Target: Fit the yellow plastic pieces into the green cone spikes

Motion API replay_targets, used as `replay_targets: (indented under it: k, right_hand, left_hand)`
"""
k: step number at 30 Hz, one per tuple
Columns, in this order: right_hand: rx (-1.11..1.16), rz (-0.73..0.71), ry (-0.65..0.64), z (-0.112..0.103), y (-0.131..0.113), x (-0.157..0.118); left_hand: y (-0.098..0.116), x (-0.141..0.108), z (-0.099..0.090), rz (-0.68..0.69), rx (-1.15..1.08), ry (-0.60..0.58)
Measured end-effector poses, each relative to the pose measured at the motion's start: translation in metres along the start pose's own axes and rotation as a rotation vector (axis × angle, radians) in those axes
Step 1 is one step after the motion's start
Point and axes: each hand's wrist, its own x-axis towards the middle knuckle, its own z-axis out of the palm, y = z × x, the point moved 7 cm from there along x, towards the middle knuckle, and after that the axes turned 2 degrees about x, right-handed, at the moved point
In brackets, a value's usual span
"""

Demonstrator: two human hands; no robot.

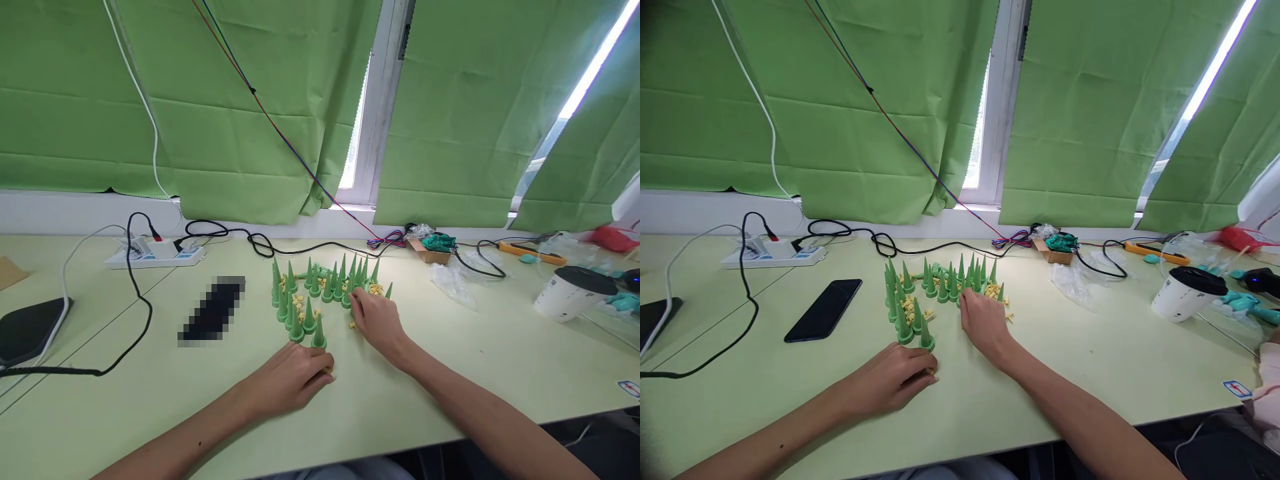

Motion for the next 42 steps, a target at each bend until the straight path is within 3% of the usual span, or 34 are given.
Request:
replay_targets:
  k: [10, 18, 24, 36, 42]
  right_hand:
    - [-0.109, 0.008, -0.099, 0.005, -0.002, -0.001]
    - [-0.136, -0.023, -0.185, 0.012, -0.008, -0.004]
    - [-0.144, -0.044, -0.265, 0.017, -0.01, -0.007]
    - [-0.133, -0.072, -0.312, 0.026, -0.009, -0.012]
    - [-0.135, -0.065, -0.316, 0.028, -0.009, -0.012]
  left_hand:
    - [0.008, 0.001, 0.005, 0.051, 0.06, 0.054]
    - [-0.002, 0.001, -0.003, -0.054, 0.114, 0.248]
    - [0.006, 0.004, 0.0, -0.024, 0.083, 0.15]
    - [0.003, 0.002, -0.006, -0.051, 0.046, 0.187]
    - [0.005, 0.002, -0.003, -0.032, 0.01, 0.142]
